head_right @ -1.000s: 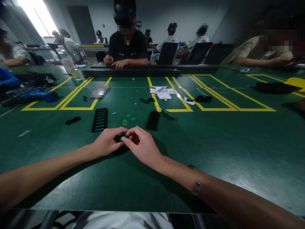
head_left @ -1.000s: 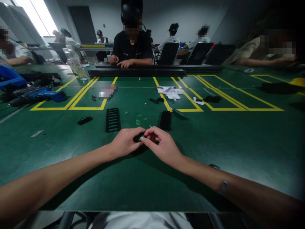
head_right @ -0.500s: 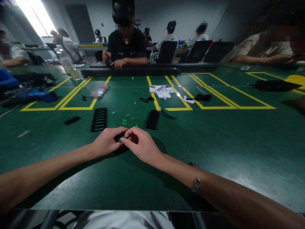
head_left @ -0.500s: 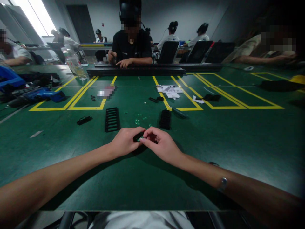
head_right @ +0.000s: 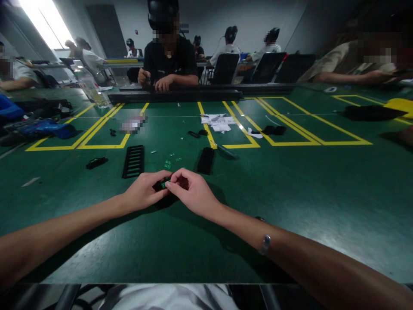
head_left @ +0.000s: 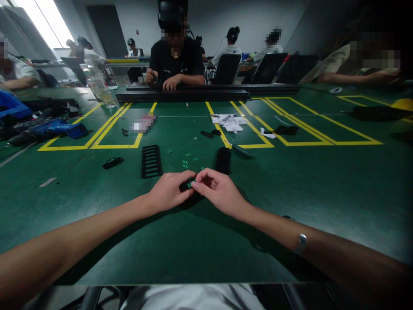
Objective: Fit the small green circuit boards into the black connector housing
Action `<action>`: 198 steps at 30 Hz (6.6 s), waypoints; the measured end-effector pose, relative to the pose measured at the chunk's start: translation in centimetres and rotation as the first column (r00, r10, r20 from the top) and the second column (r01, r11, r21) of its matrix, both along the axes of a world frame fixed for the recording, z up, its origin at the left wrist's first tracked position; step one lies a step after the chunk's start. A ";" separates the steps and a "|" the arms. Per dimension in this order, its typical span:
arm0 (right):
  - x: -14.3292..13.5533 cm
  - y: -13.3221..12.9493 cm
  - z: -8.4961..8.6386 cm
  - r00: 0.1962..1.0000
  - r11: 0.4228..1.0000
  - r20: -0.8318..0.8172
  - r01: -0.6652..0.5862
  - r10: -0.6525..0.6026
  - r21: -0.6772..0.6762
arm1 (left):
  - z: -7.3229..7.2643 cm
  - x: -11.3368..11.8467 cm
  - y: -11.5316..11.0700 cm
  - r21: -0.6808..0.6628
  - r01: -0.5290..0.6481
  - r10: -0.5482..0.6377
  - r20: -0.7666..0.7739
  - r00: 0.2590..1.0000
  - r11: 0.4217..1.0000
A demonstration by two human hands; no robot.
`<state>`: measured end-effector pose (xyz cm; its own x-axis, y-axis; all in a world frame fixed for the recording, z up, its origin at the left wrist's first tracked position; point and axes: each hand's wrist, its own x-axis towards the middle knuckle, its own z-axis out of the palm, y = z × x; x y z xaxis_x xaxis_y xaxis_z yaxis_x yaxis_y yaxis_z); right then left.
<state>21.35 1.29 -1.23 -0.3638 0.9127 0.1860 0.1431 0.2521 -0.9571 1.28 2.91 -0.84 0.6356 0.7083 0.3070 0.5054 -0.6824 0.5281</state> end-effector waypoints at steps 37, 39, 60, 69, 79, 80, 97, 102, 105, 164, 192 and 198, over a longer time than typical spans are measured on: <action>-0.1 0.0 0.1 0.999 1.000 0.044 0.007 -0.008 0.024 | -0.3 0.0 0.1 0.053 -0.039 0.040 -0.013 0.999 0.998; -0.1 0.1 0.1 0.999 1.000 0.047 0.010 -0.011 0.026 | -0.4 0.0 0.1 0.056 -0.038 0.039 -0.016 0.999 0.998; -0.1 0.0 0.1 0.999 1.000 0.047 -0.005 0.004 0.021 | -0.4 0.0 0.1 0.023 -0.039 0.040 -0.032 0.999 0.999; -0.1 0.2 0.0 0.999 1.000 0.038 -0.010 0.009 0.017 | -0.6 0.1 0.3 0.019 -0.033 0.034 -0.047 0.998 0.999; -0.1 0.1 0.0 1.000 1.000 0.016 -0.015 0.015 0.005 | -0.5 0.0 0.2 -0.003 -0.024 0.024 -0.037 0.999 1.000; -0.1 0.1 0.0 1.000 1.000 0.016 -0.016 0.016 0.005 | -0.5 0.1 0.2 -0.001 -0.023 0.023 -0.037 0.999 1.000; -0.1 0.1 0.0 1.000 1.000 0.002 0.000 0.000 -0.008 | -0.3 0.1 0.2 0.009 -0.006 0.006 -0.007 1.000 1.000; -0.2 0.1 0.1 1.000 1.000 0.007 0.007 -0.007 -0.020 | -0.5 0.1 0.3 0.015 -0.009 0.009 -0.015 1.000 1.000; -0.2 0.1 0.1 1.000 1.000 -0.012 0.001 -0.001 -0.031 | -0.6 0.1 0.3 0.015 -0.014 0.014 -0.005 1.000 1.000; -0.2 0.5 0.2 0.998 1.000 -0.052 0.025 -0.025 -0.007 | 0.3 -0.3 0.5 -0.102 0.047 -0.025 0.204 0.979 0.994; -0.4 0.0 1.0 0.999 0.999 -0.003 -0.033 0.033 -0.002 | 0.8 -0.5 -0.1 -0.092 0.093 -0.071 0.219 0.973 0.991; -0.4 0.1 1.0 0.999 1.000 -0.006 -0.031 0.031 -0.001 | 0.7 -0.4 -0.1 -0.074 0.102 -0.083 0.229 0.970 0.992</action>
